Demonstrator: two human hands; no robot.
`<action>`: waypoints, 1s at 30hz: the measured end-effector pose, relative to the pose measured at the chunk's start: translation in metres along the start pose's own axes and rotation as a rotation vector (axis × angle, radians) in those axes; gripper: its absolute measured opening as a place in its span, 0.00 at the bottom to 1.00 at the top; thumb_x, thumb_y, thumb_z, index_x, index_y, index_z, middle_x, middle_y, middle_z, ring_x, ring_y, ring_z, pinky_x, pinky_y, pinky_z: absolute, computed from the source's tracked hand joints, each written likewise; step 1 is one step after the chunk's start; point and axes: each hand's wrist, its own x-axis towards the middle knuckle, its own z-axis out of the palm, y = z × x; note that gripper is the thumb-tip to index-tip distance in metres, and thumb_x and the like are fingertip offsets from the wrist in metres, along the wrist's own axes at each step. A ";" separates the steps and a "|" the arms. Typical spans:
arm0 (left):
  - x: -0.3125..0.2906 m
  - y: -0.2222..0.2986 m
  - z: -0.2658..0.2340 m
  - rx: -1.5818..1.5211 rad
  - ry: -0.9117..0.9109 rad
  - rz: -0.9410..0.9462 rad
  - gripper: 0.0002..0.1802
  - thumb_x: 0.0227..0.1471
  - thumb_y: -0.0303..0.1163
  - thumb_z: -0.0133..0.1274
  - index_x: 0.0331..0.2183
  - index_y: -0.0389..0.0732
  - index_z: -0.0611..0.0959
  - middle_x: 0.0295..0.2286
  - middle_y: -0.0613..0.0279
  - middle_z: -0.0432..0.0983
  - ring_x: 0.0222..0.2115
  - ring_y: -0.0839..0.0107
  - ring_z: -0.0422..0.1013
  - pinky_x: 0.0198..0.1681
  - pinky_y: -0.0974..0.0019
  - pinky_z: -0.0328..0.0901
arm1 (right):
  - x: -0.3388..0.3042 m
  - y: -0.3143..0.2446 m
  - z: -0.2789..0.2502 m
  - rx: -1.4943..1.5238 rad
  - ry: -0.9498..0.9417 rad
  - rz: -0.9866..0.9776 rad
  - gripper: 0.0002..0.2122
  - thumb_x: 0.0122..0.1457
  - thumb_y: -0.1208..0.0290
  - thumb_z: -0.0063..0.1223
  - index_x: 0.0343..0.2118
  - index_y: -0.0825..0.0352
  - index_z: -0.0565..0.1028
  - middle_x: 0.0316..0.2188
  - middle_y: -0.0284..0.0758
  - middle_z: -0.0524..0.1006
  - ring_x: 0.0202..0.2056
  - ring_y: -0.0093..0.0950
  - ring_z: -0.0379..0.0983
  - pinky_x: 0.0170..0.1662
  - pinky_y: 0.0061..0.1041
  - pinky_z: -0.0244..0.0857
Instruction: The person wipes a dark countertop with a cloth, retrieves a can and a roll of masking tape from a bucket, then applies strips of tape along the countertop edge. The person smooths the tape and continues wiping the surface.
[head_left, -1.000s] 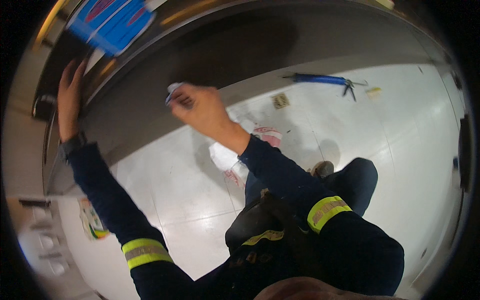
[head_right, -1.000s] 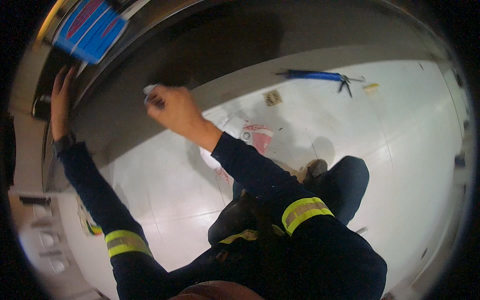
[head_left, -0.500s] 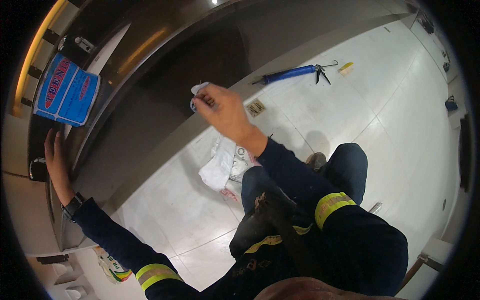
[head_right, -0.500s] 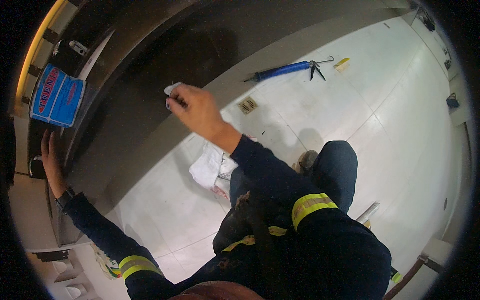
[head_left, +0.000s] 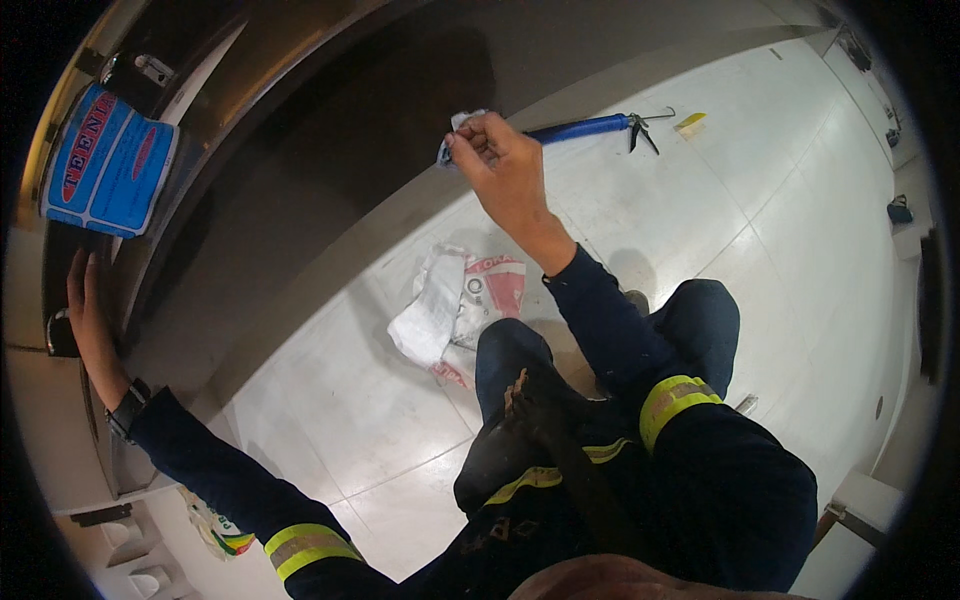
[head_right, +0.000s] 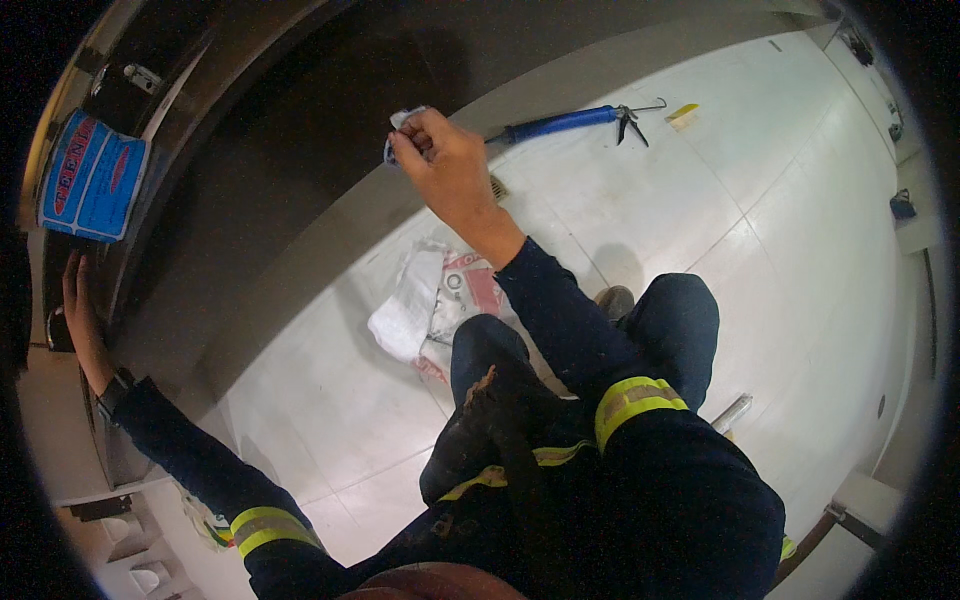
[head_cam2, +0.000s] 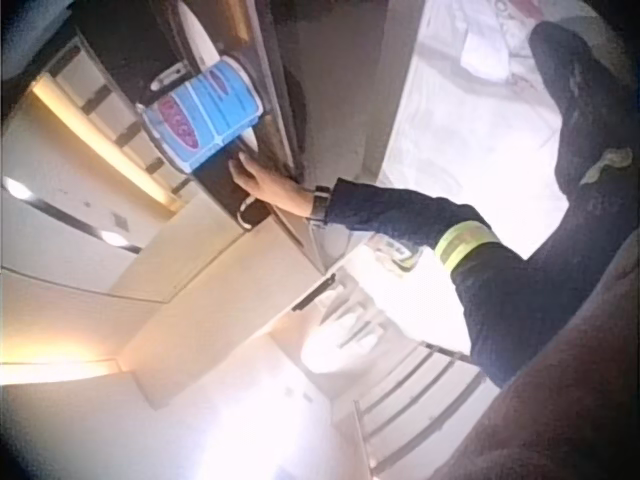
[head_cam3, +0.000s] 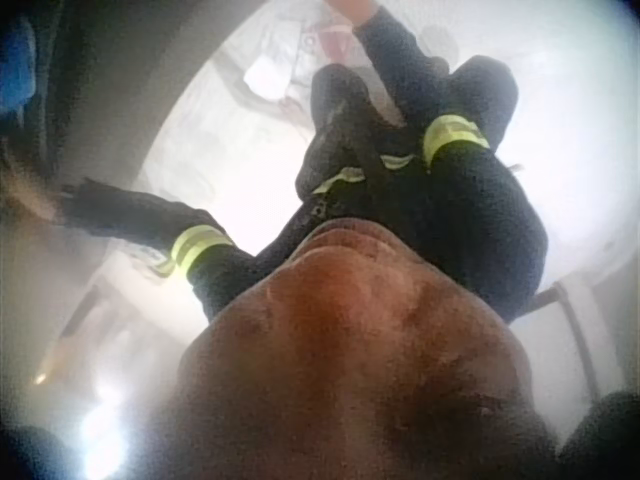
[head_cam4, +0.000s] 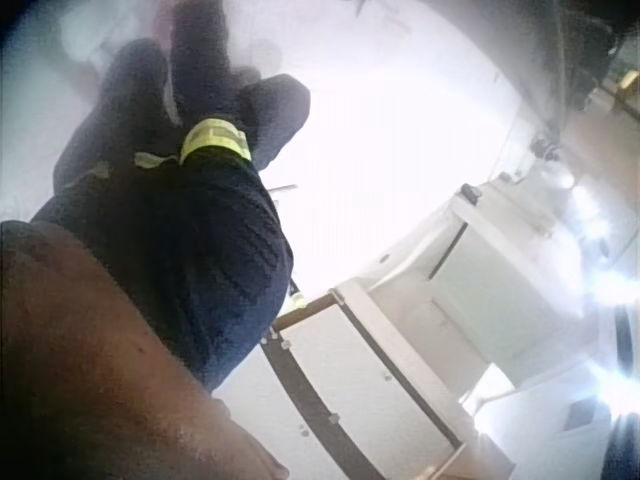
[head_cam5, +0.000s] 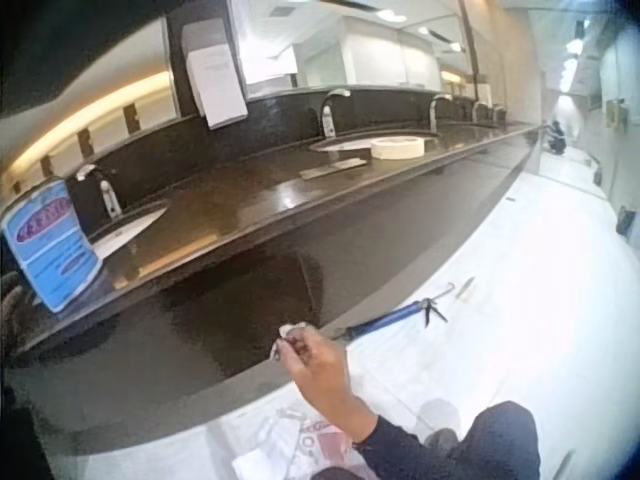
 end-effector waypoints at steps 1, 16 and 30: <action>-0.002 0.002 -0.001 0.008 0.016 -0.017 0.32 0.65 0.51 0.51 0.63 0.44 0.74 0.61 0.54 0.69 0.63 0.63 0.63 0.66 0.61 0.55 | 0.020 -0.007 -0.006 0.009 0.020 -0.019 0.07 0.62 0.72 0.62 0.35 0.71 0.79 0.25 0.32 0.81 0.26 0.16 0.74 0.31 0.20 0.68; -0.005 0.015 -0.007 -0.055 -0.030 -0.077 0.34 0.65 0.51 0.50 0.63 0.40 0.72 0.60 0.49 0.70 0.62 0.62 0.65 0.65 0.62 0.56 | 0.018 0.001 -0.023 0.075 -0.054 0.105 0.07 0.63 0.71 0.59 0.39 0.69 0.77 0.33 0.45 0.81 0.34 0.41 0.81 0.37 0.35 0.74; 0.006 -0.027 -0.009 0.081 -0.095 0.104 0.32 0.65 0.46 0.52 0.63 0.37 0.72 0.60 0.50 0.70 0.61 0.62 0.65 0.64 0.62 0.57 | 0.045 -0.025 -0.014 0.159 0.063 0.081 0.06 0.63 0.71 0.59 0.39 0.67 0.79 0.27 0.40 0.81 0.26 0.34 0.80 0.32 0.31 0.73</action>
